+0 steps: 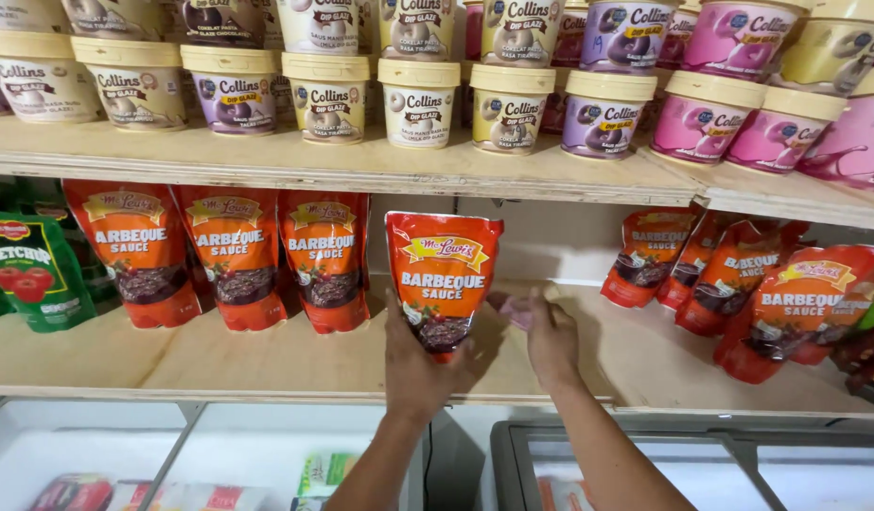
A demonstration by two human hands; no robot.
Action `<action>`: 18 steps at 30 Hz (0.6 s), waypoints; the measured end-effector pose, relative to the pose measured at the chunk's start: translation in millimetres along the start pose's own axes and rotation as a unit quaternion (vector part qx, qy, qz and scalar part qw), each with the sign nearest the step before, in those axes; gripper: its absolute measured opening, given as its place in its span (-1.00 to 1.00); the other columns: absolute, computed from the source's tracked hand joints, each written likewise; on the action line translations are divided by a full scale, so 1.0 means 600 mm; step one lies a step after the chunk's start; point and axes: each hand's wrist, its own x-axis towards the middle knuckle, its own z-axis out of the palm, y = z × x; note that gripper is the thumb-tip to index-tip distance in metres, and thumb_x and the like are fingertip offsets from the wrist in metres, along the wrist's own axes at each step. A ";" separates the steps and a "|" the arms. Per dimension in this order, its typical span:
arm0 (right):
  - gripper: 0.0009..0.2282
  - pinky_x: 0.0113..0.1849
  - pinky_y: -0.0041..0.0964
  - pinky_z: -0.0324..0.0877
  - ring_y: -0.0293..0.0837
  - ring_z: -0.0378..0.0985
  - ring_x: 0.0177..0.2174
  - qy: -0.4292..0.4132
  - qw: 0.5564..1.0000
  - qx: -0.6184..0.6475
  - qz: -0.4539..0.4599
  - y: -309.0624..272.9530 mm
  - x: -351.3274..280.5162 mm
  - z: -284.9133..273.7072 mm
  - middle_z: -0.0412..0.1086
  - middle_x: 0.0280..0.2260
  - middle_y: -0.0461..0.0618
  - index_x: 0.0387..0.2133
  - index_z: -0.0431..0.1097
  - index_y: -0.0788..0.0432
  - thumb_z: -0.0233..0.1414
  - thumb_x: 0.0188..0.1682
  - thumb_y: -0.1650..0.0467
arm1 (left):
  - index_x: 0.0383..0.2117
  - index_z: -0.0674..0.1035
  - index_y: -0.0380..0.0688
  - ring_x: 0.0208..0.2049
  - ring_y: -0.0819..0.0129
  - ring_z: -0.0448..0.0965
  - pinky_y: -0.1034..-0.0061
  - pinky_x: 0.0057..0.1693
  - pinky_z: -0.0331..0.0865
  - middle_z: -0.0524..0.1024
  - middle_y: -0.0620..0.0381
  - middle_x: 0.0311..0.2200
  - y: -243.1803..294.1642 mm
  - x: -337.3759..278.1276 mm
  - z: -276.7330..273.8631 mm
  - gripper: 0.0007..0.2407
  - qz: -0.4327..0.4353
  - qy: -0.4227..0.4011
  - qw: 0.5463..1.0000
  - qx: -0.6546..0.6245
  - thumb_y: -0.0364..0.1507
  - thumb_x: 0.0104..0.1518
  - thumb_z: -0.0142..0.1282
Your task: Organizes packets of BBQ sauce and wipes down the wooden shelves in a grocery store.
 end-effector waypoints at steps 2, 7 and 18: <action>-0.72 -0.05 -0.29 0.44 -0.08 0.58 -0.11 -0.018 0.984 -0.173 -0.049 0.077 0.020 -0.027 0.58 -0.31 0.00 -0.38 0.64 -0.02 0.09 0.00 0.11 | 0.43 -0.11 -0.33 0.14 -0.35 0.39 -0.06 0.25 0.35 0.34 -0.37 0.13 -0.029 -0.005 0.016 0.12 -0.004 -0.003 0.996 0.092 -0.29 -0.24 0.53; -0.72 0.04 -0.17 0.46 0.04 0.53 0.00 -0.086 0.905 -0.402 -0.106 0.088 -0.012 -0.045 0.43 -0.14 -0.04 -0.20 0.60 -0.12 0.14 -0.11 0.13 | 0.37 0.09 -0.28 -0.09 -0.14 0.56 0.08 0.00 0.54 0.48 -0.12 -0.08 -0.050 0.003 0.030 0.10 -0.012 0.008 0.964 0.267 -0.14 -0.39 0.56; -0.62 0.12 -0.01 0.20 0.11 0.29 0.15 -0.206 0.818 -0.511 -0.166 0.082 -0.024 -0.038 0.24 0.15 0.02 0.06 0.44 -0.05 -0.10 0.04 0.16 | 0.29 0.13 -0.33 0.00 -0.22 0.48 0.09 0.15 0.40 0.34 -0.24 0.00 -0.107 0.028 0.082 0.00 -0.035 0.038 0.974 0.221 -0.19 -0.29 0.58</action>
